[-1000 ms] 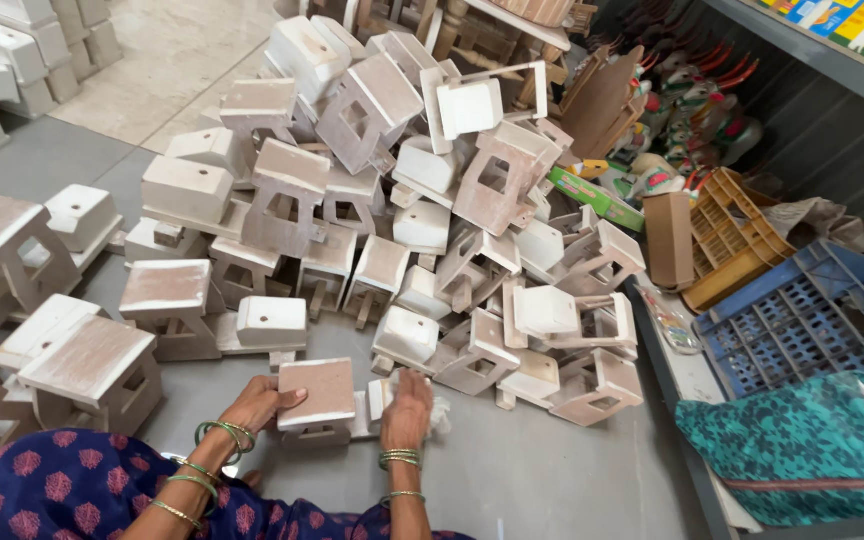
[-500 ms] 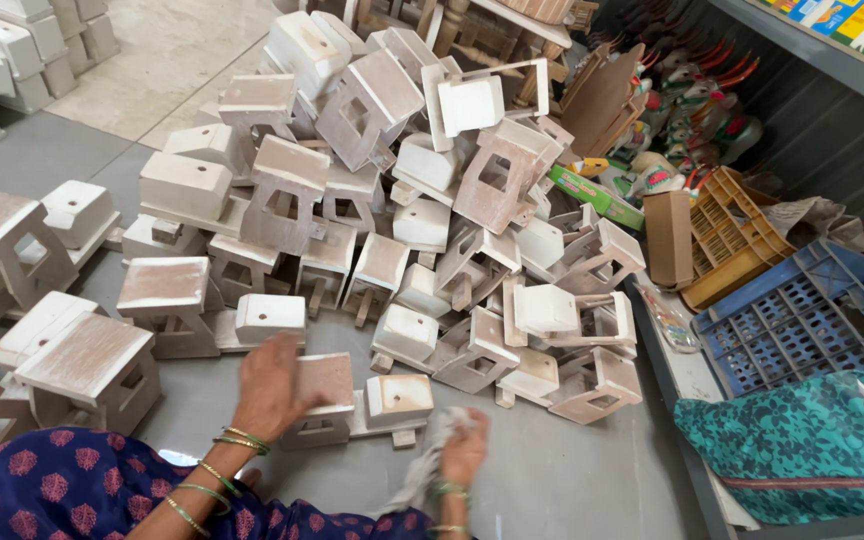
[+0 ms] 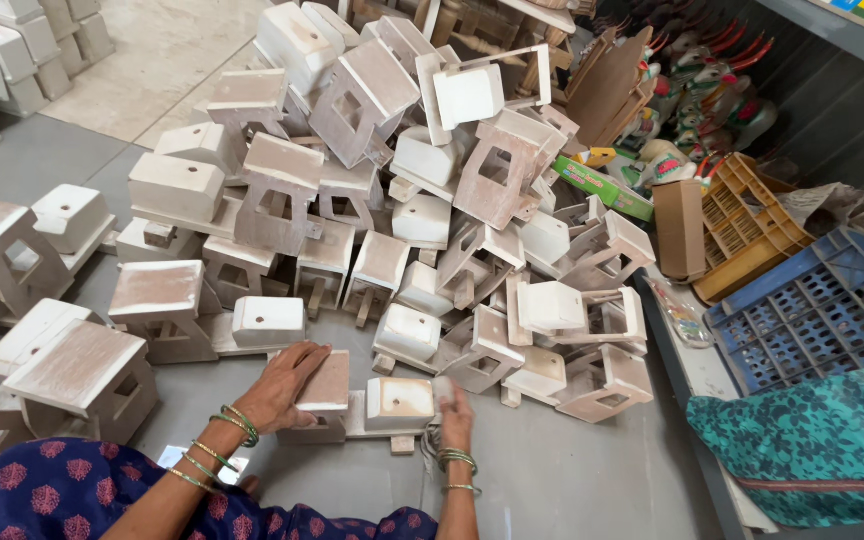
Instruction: The person sits on the floor among a large pile of small unfinished wooden stool and chair pieces and wipes each piece with a cloth, turning pieces over to wipe different sides before setting them back on the floor and picking up the next piece.
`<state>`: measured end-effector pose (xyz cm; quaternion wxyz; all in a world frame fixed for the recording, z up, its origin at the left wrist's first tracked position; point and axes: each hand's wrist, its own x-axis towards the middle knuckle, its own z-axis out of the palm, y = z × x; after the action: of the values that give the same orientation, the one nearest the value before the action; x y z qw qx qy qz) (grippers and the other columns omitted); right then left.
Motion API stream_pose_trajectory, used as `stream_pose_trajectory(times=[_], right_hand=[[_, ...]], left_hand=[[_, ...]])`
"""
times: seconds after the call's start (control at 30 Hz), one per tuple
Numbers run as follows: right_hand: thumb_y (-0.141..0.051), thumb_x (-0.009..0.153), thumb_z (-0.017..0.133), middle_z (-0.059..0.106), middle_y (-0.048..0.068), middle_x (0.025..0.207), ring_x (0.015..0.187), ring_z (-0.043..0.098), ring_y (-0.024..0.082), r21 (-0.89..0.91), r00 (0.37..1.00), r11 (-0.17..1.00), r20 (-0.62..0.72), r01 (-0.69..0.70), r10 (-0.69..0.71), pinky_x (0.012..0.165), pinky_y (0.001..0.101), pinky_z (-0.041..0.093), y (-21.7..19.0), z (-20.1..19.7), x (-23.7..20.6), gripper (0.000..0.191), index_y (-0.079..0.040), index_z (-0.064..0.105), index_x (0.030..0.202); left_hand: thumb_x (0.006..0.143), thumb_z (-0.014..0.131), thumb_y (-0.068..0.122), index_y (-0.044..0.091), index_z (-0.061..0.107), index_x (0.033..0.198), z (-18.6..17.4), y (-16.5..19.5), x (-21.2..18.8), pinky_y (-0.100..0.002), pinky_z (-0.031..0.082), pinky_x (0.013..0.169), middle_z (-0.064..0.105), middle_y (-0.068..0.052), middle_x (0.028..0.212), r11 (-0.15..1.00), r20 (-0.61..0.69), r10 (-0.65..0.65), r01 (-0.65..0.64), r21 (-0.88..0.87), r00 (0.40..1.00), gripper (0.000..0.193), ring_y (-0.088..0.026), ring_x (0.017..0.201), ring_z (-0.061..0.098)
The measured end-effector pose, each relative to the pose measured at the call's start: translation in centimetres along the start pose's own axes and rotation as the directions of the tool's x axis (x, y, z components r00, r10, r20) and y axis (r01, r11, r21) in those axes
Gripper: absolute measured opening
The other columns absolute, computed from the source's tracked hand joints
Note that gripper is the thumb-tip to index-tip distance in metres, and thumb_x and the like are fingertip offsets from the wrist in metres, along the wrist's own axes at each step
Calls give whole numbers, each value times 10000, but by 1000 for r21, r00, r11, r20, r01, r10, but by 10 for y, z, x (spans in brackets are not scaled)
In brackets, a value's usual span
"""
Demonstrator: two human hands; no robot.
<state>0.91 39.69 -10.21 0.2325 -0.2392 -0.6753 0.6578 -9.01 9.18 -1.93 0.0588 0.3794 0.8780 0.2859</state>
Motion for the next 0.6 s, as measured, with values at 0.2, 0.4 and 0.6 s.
stream_pose_trajectory(times=[0.2,0.4,0.6], right_hand=[[-49,872,639,735,90,1126,998,685,177,-352,995,936,91,-10,45,935,312,527,4,-11,-11,375,-38,710,1240],[-102,854,716,753,147,1052,916,682,221,-107,932,975,-332,-194,149,863,343,540,6,-29,-30,341,27,741,1168],[-235,889,816,683,180,1143,1007,634,295,-373,846,857,-519,-356,125,913,408,476,-6,14,-43,437,-2,671,1230]], left_hand=[[467,983,289,75,392,1518,3,5,-5,-442,334,1158,442,-153,1429,996,-112,-11,1,-84,994,1225,-355,1361,405],[480,1000,342,118,372,1548,17,23,-6,-456,334,1146,429,-140,1431,977,-90,-208,211,20,974,1259,-344,1362,393],[477,1000,340,128,372,1551,22,29,-11,-474,360,1116,425,-148,1436,975,-120,-223,223,-13,967,1263,-345,1362,390]])
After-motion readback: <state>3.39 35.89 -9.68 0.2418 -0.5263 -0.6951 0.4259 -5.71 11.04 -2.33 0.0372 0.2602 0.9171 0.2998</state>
